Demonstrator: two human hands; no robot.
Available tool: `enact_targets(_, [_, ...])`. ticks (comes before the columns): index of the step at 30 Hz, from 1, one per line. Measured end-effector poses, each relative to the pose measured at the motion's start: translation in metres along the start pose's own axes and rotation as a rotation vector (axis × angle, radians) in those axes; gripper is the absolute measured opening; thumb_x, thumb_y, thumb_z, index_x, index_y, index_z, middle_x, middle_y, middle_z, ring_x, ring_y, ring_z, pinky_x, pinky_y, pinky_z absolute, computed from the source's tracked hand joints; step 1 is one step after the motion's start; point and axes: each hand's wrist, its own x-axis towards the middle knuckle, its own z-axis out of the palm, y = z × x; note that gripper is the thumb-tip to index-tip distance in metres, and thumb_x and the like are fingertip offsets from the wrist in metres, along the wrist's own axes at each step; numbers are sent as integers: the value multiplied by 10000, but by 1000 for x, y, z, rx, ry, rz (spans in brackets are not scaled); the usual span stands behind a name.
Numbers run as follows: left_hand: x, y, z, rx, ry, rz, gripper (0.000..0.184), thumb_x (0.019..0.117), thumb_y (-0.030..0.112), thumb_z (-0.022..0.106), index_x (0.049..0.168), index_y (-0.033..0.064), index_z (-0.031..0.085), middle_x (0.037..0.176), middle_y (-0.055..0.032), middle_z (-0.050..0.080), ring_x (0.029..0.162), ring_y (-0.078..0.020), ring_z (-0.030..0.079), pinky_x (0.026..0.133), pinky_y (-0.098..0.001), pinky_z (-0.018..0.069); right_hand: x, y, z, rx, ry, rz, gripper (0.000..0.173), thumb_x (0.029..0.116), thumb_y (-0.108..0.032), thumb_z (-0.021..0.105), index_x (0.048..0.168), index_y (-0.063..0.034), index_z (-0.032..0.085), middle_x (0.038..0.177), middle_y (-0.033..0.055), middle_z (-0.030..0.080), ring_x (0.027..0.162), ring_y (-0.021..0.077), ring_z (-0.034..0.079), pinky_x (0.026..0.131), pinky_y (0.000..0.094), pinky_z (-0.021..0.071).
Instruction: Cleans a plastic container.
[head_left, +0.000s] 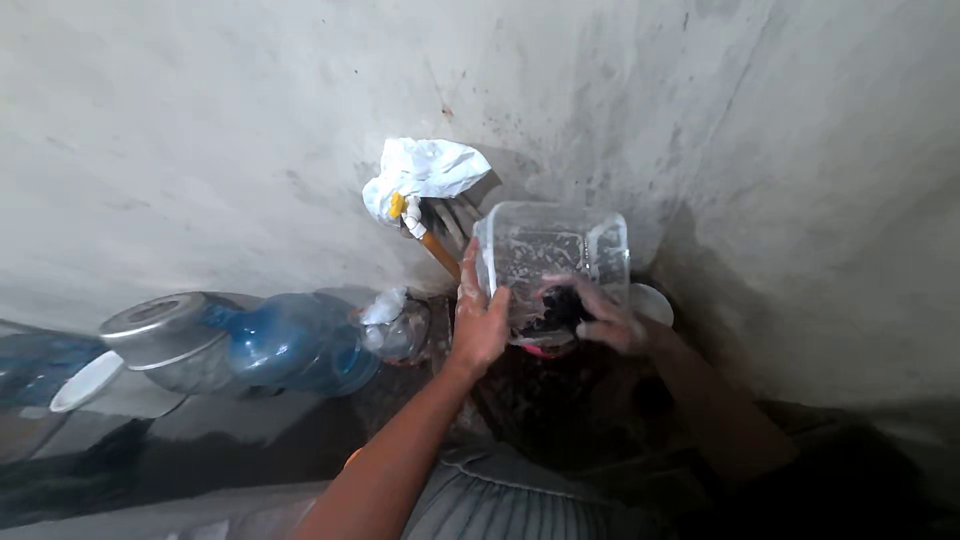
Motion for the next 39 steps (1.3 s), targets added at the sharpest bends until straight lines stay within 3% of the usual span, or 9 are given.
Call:
enact_targets(2, [4,-8,0,53,19,-10,785,1007,278,514,1615,505,74,1489,-154,508,1078,-359,647,787,-612,533,6,6,-15,-62,96,176,683,858,-58,534,1511,-93,336,1483,78,536,1323,201,554,1052,421,520])
enact_targets(4, [7,-13,-1,90,16,-15,796,1003,277,499,1627,482,49,1606,-144,373,1239,-379,576,887,-655,495,20,5,-24,-231,91,384,596,925,40,609,1479,-60,413,1388,130,598,1167,239,657,968,450,569])
enact_targets(10, [11,-12,3,130,-1,43,757,1019,253,480,1643,424,86,1616,-141,361,1327,-338,530,988,-622,476,42,6,-23,-815,-81,767,266,1037,-228,586,1234,-93,703,1163,220,694,1137,423,649,964,626,503])
enact_targets(13, [11,-10,2,271,14,61,743,1031,282,473,1655,382,81,1595,-168,400,1356,-372,512,1013,-656,449,39,7,-30,-755,-165,708,308,1054,-268,533,1320,-217,680,1197,157,708,1142,383,663,950,643,516])
enact_targets(18, [14,-12,2,362,56,-13,745,1018,354,482,1642,433,83,1530,-272,394,1233,-459,557,901,-699,473,37,-3,-42,-665,-195,697,358,989,-84,592,1326,-184,662,1225,85,719,1172,326,663,1001,603,504])
enact_targets(22, [14,-9,2,383,77,-29,736,1022,375,484,1637,453,86,1506,-284,413,1203,-471,567,878,-696,480,30,16,-22,-813,52,546,322,930,-94,700,1250,-132,700,1266,151,676,1193,382,635,979,592,532])
enact_targets(27, [11,-7,3,393,136,106,739,1023,296,433,1645,437,60,1476,-258,446,1127,-425,605,838,-658,504,27,49,8,-729,-184,781,454,1003,-316,654,1380,-71,590,1286,231,634,1178,420,636,970,612,524])
enact_targets(32, [5,-10,1,222,69,133,732,1027,326,410,1639,463,34,1617,-144,351,1343,-358,497,981,-660,444,57,14,35,-144,64,394,250,870,-93,790,1113,-83,733,1063,87,741,965,204,713,904,455,594])
enact_targets(39, [1,-11,4,186,-29,56,671,1059,523,397,1638,465,62,1639,-124,327,1324,-344,532,994,-644,459,130,1,37,-319,581,219,273,887,-18,710,1154,-54,756,1109,124,762,1028,251,734,948,471,577])
